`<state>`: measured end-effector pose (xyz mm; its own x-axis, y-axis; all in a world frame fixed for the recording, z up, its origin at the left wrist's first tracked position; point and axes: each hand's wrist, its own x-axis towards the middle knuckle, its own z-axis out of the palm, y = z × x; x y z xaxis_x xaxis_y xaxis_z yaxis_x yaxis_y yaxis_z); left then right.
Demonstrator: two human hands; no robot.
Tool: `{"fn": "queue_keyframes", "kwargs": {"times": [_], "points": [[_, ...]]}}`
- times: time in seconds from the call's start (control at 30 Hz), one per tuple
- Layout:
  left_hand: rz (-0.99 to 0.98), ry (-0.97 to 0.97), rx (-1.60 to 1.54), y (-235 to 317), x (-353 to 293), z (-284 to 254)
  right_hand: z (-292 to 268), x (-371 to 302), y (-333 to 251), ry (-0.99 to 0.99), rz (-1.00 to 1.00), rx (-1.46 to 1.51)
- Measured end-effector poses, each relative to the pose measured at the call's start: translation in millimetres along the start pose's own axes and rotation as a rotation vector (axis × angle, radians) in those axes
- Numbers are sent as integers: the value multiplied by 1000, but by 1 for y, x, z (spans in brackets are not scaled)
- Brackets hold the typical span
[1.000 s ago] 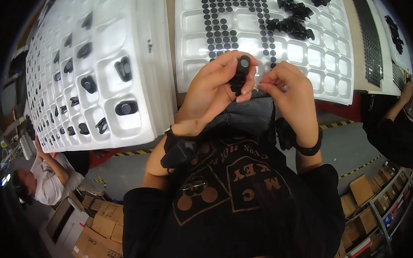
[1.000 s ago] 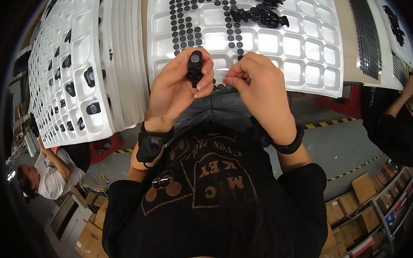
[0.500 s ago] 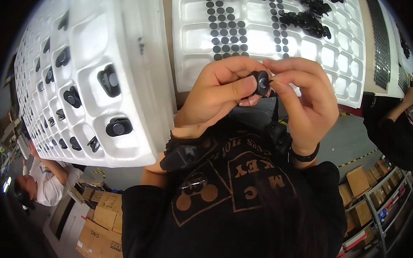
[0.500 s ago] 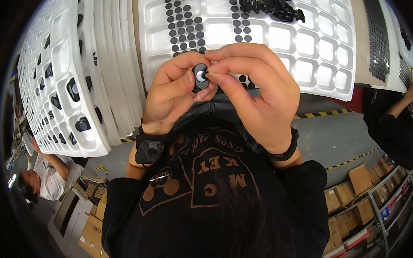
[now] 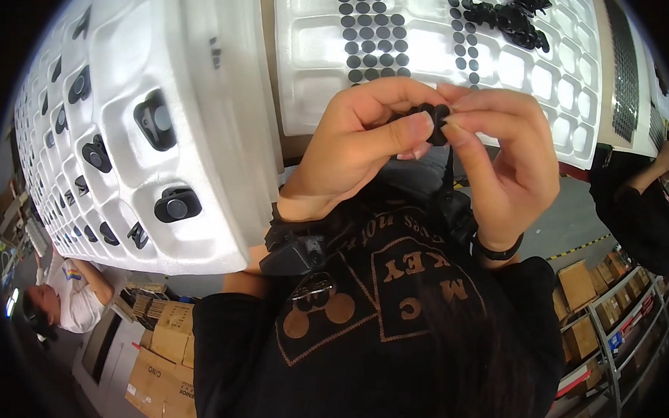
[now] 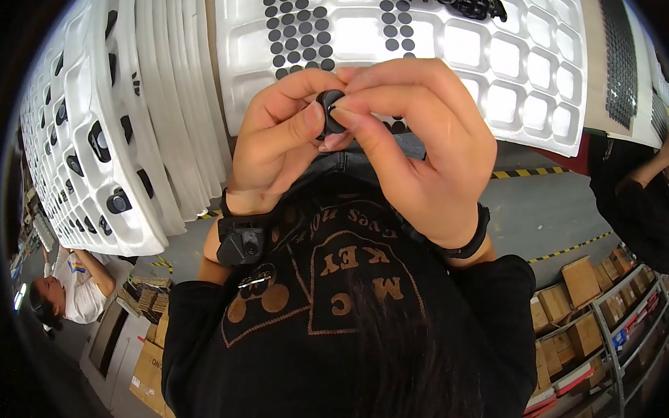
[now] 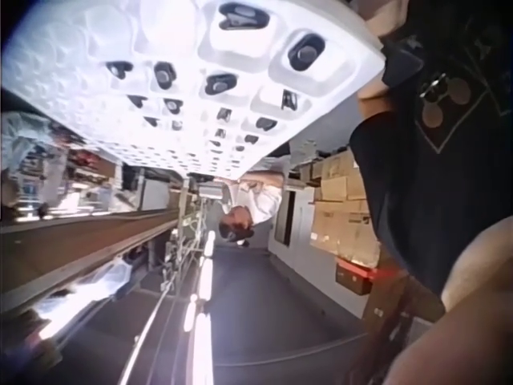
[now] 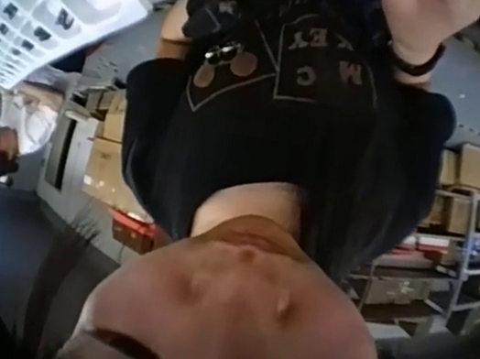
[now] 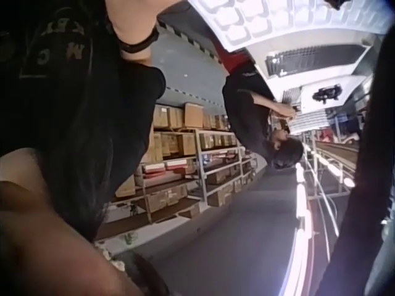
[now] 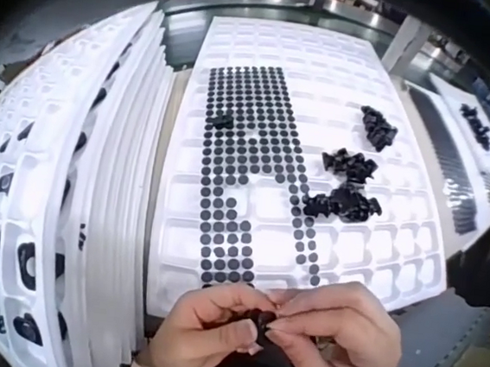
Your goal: Assembling small electronic components and placing them into white trays on an assembly line.
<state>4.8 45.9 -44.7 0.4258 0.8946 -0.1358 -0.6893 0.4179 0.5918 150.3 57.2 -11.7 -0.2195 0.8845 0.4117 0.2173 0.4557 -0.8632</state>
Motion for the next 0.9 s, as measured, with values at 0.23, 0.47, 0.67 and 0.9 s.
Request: {"fn": "queue_keyframes", "kwargs": {"times": [0.23, 0.47, 0.67, 0.9], "points": [[-9, -43, -2, 2, 1, 3, -7, 7, -15, 43, 464, 408], [-33, 73, 58, 6, 2, 20, -22, 13, -4, -187, 3, -100], [-38, 26, 51, 10, 7, 24, -33, 20, 0, 347, 245, -9], [-50, 54, -35, 6, 7, 20, -44, -6, -1, -196, 373, -306]]}}
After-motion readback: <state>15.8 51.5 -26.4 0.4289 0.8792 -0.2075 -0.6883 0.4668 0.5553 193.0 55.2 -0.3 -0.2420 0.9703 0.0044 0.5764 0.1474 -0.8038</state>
